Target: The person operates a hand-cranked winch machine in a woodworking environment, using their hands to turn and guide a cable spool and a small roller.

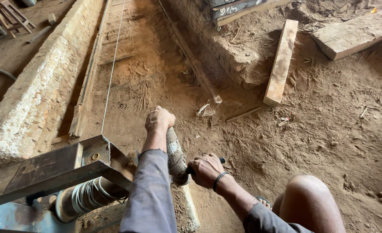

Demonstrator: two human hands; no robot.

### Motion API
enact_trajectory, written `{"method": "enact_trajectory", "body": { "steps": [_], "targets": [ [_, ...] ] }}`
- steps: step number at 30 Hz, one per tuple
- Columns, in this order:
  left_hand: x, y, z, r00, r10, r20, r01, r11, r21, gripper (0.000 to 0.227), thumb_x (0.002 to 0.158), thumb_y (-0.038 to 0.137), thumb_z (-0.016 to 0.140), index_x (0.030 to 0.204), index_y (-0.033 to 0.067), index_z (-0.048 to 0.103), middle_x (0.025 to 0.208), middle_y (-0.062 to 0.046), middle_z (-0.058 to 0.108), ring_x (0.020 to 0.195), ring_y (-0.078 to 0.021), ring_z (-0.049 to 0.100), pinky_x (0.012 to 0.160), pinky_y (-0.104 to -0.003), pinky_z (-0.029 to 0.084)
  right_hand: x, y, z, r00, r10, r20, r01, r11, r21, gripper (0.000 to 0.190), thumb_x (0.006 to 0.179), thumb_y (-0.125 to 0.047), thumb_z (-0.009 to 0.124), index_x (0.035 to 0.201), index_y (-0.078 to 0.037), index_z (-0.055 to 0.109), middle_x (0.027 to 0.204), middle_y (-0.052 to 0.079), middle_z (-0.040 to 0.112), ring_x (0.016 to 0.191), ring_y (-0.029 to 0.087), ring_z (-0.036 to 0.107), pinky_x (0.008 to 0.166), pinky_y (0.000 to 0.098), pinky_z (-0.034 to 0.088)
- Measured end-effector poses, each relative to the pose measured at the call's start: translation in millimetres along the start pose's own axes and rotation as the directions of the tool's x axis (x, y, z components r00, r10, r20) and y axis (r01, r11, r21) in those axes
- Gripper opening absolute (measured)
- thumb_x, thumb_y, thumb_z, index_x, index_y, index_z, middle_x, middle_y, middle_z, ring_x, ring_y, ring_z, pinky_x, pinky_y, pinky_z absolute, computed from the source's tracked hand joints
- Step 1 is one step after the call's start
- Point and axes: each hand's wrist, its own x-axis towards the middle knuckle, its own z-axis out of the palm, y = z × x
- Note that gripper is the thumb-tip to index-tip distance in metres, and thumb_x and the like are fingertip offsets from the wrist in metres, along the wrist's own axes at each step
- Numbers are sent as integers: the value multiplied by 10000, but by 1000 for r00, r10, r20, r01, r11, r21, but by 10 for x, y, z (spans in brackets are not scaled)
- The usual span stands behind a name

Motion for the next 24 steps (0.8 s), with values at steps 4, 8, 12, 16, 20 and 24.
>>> {"method": "enact_trajectory", "body": {
  "steps": [4, 8, 12, 16, 20, 24],
  "targets": [
    [159, 30, 10, 1000, 19, -13, -19, 1000, 20, 404, 911, 169, 611, 1286, 20, 645, 1215, -221, 695, 1010, -312, 716, 849, -439, 611, -2, 2, -13, 991, -51, -124, 54, 998, 23, 101, 909, -189, 633, 826, -171, 687, 698, 16, 648, 652, 211, 602, 676, 397, 422],
    [313, 54, 43, 999, 26, 24, -27, 998, 52, 389, 887, 190, 633, 1242, 36, 674, 1217, -208, 702, 1022, -311, 715, 868, -445, 599, 36, -39, -68, 1000, 20, -18, -20, 999, -32, 169, 985, -223, 600, 841, -173, 672, 702, 6, 647, 651, 211, 603, 699, 374, 423],
    [452, 76, 51, 997, 37, 63, -42, 996, 84, 374, 863, 210, 655, 1199, 53, 702, 1219, -194, 709, 1034, -310, 713, 888, -451, 586, 23, -99, -192, 989, -38, -141, 34, 999, -28, 102, 909, -214, 635, 828, -179, 685, 711, 2, 668, 670, 201, 620, 696, 383, 412],
    [606, 77, 61, 993, 37, 110, -52, 989, 136, 359, 839, 230, 677, 1156, 69, 731, 1221, -181, 716, 1046, -309, 712, 907, -457, 574, 43, -141, -319, 984, -50, -173, 48, 999, -19, 120, 917, -235, 629, 825, -179, 680, 727, -2, 682, 687, 200, 637, 686, 388, 419],
    [782, 130, 87, 985, 44, 165, -74, 981, 181, 345, 815, 250, 699, 1112, 85, 760, 1223, -168, 723, 1057, -307, 710, 927, -463, 562, 65, -151, -394, 974, -80, -212, 81, 997, -2, 106, 902, -228, 641, 819, -176, 683, 728, 5, 692, 713, 211, 658, 680, 392, 422],
    [940, 141, 115, 975, 48, 215, -98, 969, 228, 332, 791, 270, 721, 1069, 102, 788, 1225, -155, 730, 1069, -306, 709, 946, -469, 550, 127, -130, -375, 970, -91, -227, 88, 996, -25, 135, 926, -263, 648, 827, -176, 680, 740, 7, 703, 711, 209, 666, 672, 389, 455]
  ]
}}
